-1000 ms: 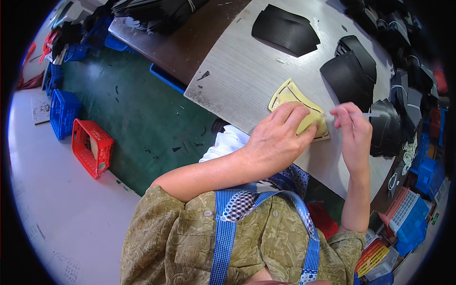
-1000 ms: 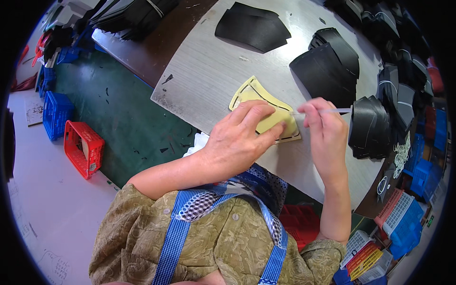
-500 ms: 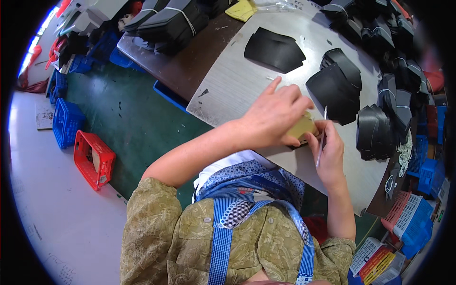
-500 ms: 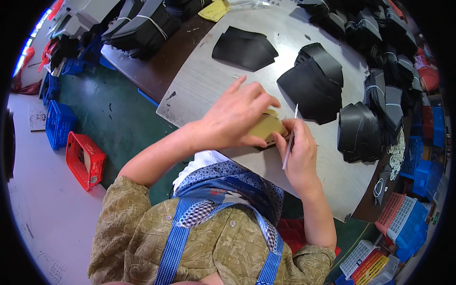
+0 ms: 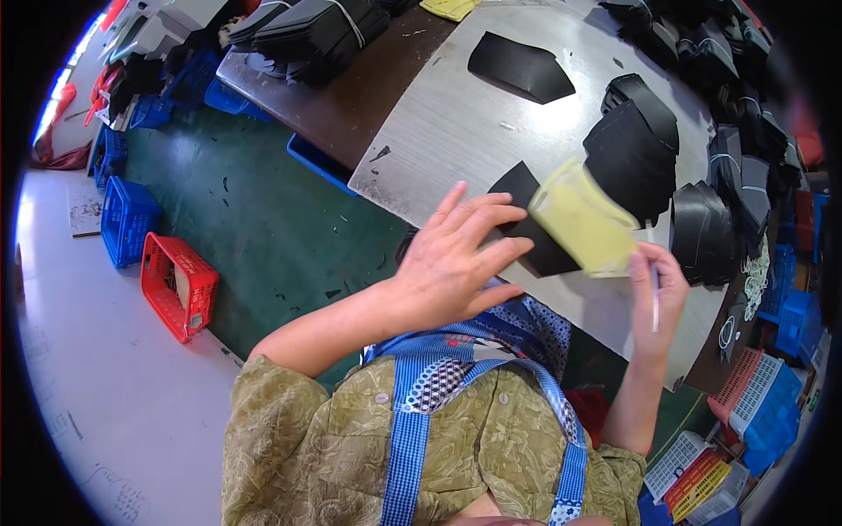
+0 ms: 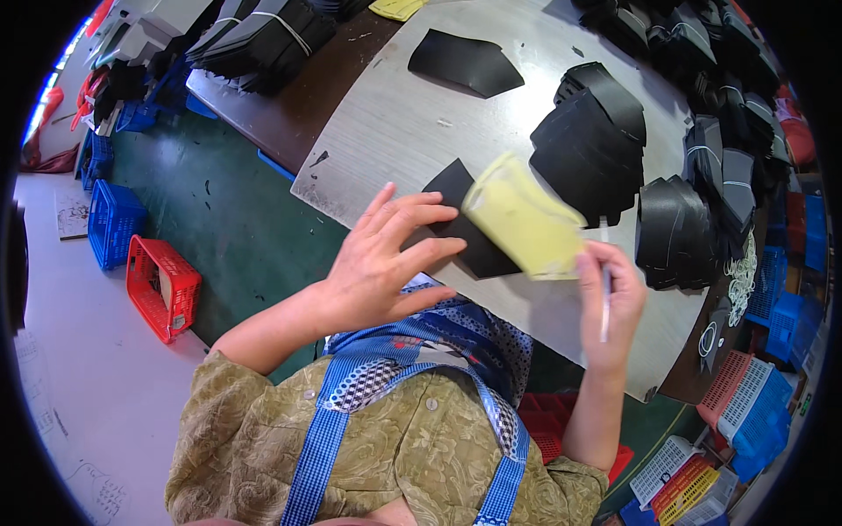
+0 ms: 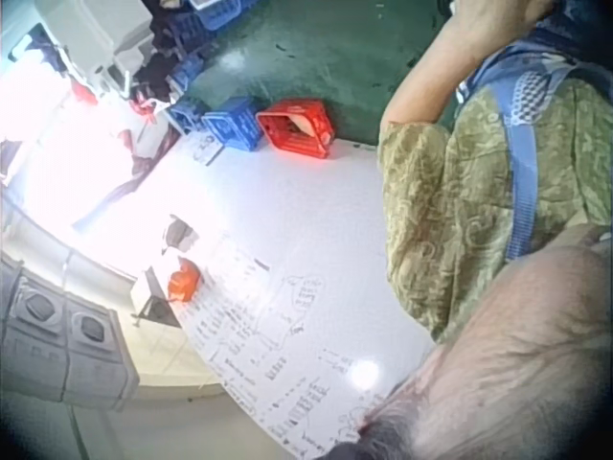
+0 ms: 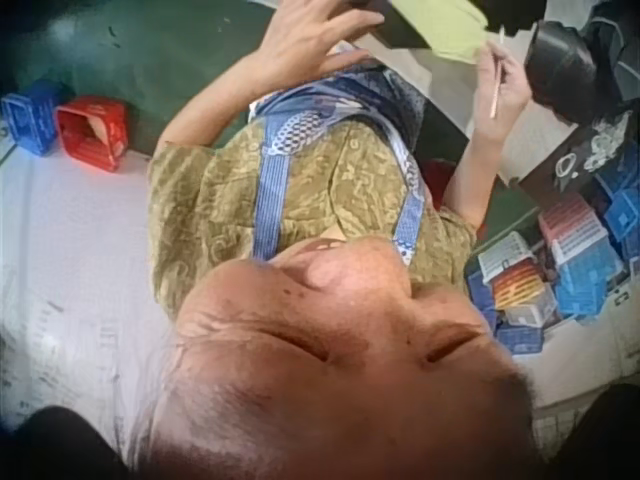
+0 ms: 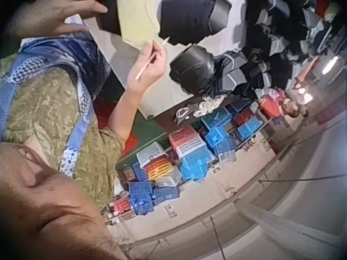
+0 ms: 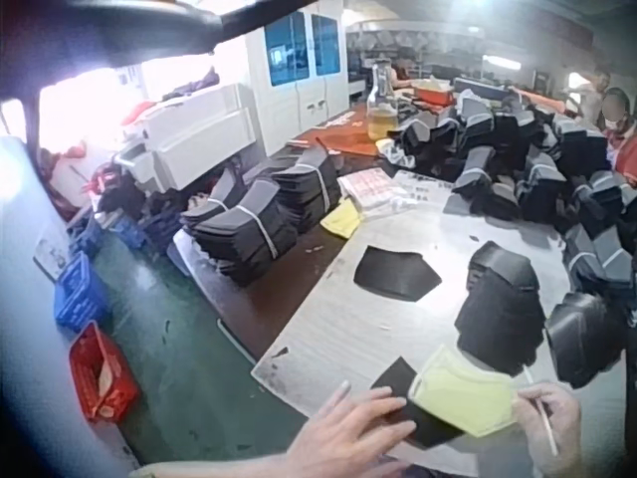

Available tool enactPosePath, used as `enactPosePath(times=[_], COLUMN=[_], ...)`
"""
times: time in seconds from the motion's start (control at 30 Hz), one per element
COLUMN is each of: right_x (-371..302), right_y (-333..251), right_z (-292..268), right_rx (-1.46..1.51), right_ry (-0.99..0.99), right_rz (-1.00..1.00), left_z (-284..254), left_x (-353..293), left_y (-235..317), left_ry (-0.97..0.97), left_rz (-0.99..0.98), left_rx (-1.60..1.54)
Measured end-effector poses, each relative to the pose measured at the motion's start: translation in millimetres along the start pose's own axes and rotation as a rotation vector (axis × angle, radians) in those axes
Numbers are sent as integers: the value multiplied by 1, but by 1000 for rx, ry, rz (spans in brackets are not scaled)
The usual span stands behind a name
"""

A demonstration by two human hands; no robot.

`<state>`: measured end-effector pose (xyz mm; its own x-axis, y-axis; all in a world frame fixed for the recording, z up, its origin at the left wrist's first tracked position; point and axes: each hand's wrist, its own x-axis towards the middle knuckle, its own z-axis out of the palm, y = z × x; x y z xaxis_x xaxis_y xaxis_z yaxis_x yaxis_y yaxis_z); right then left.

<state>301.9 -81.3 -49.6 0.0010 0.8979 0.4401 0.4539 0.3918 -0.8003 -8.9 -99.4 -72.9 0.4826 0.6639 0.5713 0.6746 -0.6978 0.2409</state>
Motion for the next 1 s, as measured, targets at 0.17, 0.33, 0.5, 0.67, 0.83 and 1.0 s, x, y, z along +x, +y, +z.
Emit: enactPosePath(times=[0.17,0.33,0.5,0.67,0.83,1.0], right_x=[-16,-13,7,37,60,78], right_y=[-7,-20,-26,-40,-48,-47], right_z=[56,59,53,65,115,108], right_rx=[10,-396,87,119,-214,-308], right_ry=[-68,-73,-22,-177,-424,-277], right_rz=[40,-238,-93,-184,-654,-395], left_z=[30,42,42,44,47,47], left_x=[12,7,9,10,10,15], left_y=[15,12,17,15,14,16], left_ry=[179,193,177,160,114,180], left_rz=[45,14,-10,-12,6,63], left_rx=[-165,-104,-103,-103,-81,37])
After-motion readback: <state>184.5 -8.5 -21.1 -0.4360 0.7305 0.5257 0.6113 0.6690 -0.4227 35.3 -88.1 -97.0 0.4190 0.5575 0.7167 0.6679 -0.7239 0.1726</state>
